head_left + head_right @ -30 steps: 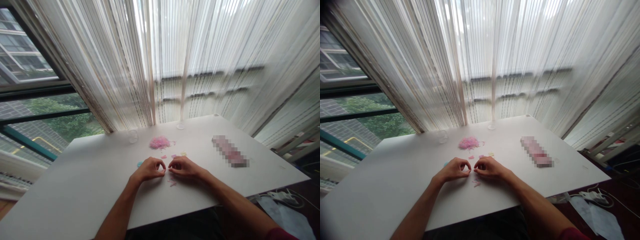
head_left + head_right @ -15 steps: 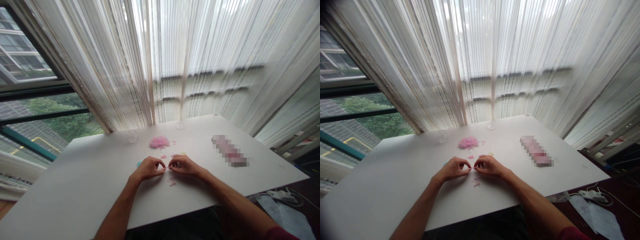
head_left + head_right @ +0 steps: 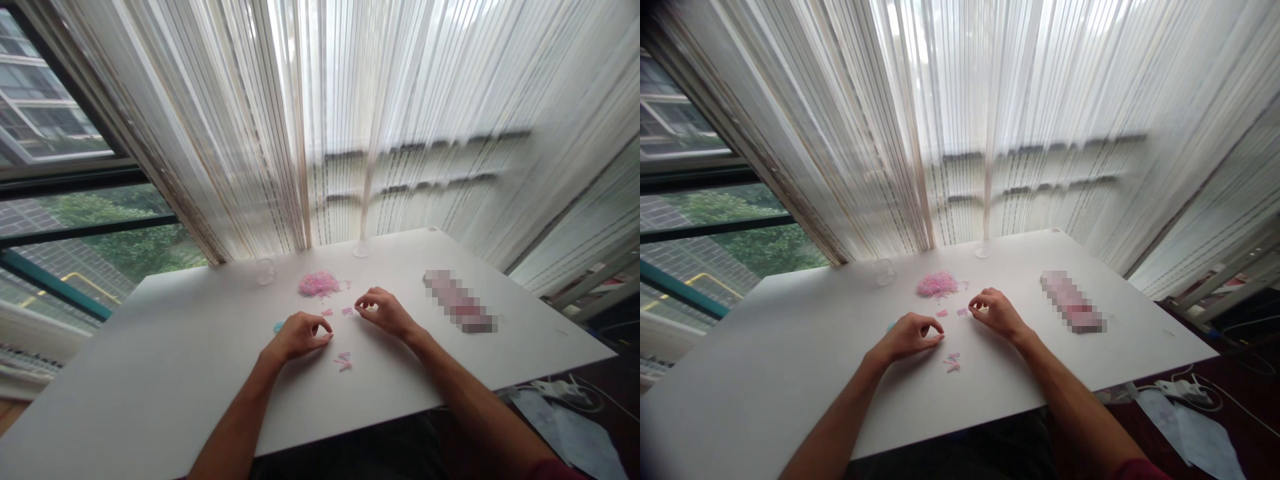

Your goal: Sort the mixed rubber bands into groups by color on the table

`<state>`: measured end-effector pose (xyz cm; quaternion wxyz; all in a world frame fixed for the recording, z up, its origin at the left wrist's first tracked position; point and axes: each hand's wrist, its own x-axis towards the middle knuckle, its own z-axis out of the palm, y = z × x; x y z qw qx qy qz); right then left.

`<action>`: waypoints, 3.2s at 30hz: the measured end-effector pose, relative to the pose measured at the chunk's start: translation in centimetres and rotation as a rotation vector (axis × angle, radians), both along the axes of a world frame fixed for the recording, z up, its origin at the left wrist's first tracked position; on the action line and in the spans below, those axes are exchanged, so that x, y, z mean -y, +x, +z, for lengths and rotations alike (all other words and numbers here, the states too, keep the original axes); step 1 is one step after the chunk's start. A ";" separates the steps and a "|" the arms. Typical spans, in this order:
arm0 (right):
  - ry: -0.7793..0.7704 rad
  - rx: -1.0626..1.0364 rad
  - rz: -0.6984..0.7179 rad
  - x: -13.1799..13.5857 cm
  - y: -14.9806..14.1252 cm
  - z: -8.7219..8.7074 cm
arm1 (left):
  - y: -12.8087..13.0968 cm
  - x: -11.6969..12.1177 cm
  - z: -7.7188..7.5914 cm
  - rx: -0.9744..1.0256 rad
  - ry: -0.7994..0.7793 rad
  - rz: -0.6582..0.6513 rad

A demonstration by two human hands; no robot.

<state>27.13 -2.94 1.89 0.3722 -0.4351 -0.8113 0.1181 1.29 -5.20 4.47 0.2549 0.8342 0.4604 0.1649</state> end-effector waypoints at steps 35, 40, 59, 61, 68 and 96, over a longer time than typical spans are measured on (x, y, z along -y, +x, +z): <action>-0.048 0.108 0.106 0.7 -1.1 -0.3 | 0.6 0.8 1.1 -0.013 -0.247 -0.175; -0.048 0.083 0.115 0.7 -1.2 -0.2 | 1.0 1.0 1.3 -0.023 -0.257 -0.175; -0.145 -0.048 0.222 1.5 -1.8 0.5 | 0.4 0.4 0.4 0.100 -0.216 -0.126; -0.167 -0.061 0.241 1.7 -1.8 0.8 | 0.1 0.2 0.3 0.134 -0.179 -0.081; -0.224 -0.060 0.328 2.1 -2.1 1.4 | -0.2 -0.1 0.2 0.209 -0.109 -0.010; -0.386 -0.081 0.410 2.1 -2.3 0.8 | 0.3 -0.4 0.1 -0.199 0.159 0.372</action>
